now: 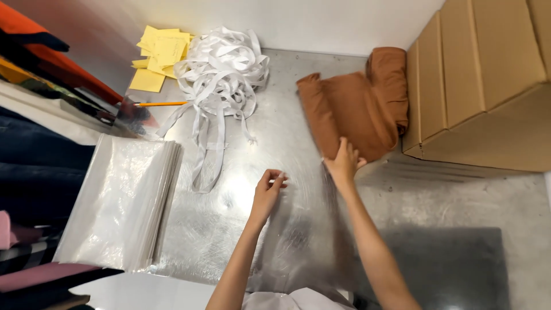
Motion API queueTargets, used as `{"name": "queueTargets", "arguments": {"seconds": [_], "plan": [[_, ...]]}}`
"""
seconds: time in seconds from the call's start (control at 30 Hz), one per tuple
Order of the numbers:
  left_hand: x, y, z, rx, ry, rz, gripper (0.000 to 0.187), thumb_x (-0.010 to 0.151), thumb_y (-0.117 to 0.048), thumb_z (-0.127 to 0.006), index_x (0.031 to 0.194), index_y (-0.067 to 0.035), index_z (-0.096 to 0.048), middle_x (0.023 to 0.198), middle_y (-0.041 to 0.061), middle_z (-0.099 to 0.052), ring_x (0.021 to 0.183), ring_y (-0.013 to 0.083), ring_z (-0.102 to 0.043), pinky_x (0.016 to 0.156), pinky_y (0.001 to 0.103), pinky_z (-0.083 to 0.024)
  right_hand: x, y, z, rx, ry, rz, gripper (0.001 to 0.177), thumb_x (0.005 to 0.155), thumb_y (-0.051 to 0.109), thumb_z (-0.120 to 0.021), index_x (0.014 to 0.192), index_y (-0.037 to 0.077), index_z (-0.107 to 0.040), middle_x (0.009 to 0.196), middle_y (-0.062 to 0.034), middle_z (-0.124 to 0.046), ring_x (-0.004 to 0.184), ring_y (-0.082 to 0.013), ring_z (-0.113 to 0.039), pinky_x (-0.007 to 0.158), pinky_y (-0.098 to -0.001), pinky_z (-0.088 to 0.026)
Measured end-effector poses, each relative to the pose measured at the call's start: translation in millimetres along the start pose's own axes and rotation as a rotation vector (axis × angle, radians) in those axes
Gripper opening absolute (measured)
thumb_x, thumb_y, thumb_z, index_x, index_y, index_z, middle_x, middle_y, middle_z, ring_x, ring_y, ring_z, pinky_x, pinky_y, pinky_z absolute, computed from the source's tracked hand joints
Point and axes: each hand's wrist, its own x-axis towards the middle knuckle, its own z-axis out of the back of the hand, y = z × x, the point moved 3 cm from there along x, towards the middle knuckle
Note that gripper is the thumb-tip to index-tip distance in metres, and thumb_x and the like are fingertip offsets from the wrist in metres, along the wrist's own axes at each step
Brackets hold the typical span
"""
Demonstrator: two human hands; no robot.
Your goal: Folding shirts on a table and placing them on hangers to be hung on a garment rack.
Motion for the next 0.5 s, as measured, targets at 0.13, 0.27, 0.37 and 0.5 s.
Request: {"name": "queueTargets", "arguments": {"seconds": [0.13,0.27,0.37,0.5], "plan": [[24,74,-1,0.040,0.025,0.117,0.031,0.099,-0.030,-0.064,0.120,-0.007,-0.065,0.111,0.016,-0.070,0.099,0.0272,-0.070,0.085,0.038,-0.054,-62,1,-6,-0.083,0.111,0.004,0.085,0.074,0.037,-0.080,0.146,0.013,-0.043,0.132,-0.0160,-0.063,0.123,-0.0405,-0.055,0.102,-0.0692,-0.029],[26,111,0,0.149,0.028,0.028,0.040,0.097,-0.030,-0.066,0.125,-0.003,-0.059,0.120,0.023,-0.063,0.112,0.0376,-0.065,0.093,0.046,-0.052,-131,10,-11,-0.059,0.372,-0.032,0.098,0.072,0.041,-0.083,0.152,0.008,-0.034,0.139,-0.0208,-0.058,0.128,-0.0436,-0.053,0.102,-0.0635,-0.040],[4,98,-2,0.147,0.044,-0.073,0.053,0.096,-0.032,-0.068,0.132,0.003,-0.049,0.123,0.030,-0.054,0.116,0.0453,-0.060,0.100,0.051,-0.049,-180,21,-13,-0.067,0.450,-0.051,0.096,0.076,0.038,-0.081,0.151,0.006,-0.030,0.136,-0.0245,-0.057,0.126,-0.0449,-0.054,0.098,-0.0569,-0.048],[-33,86,0,0.178,0.133,-0.029,0.076,0.089,-0.036,-0.079,0.139,-0.001,-0.033,0.125,0.023,-0.049,0.114,0.0401,-0.062,0.099,0.050,-0.052,-235,45,0,-0.128,0.529,-0.036,0.093,0.079,0.032,-0.079,0.149,0.002,-0.026,0.136,-0.0291,-0.051,0.127,-0.0465,-0.051,0.098,-0.0537,-0.050]]}}
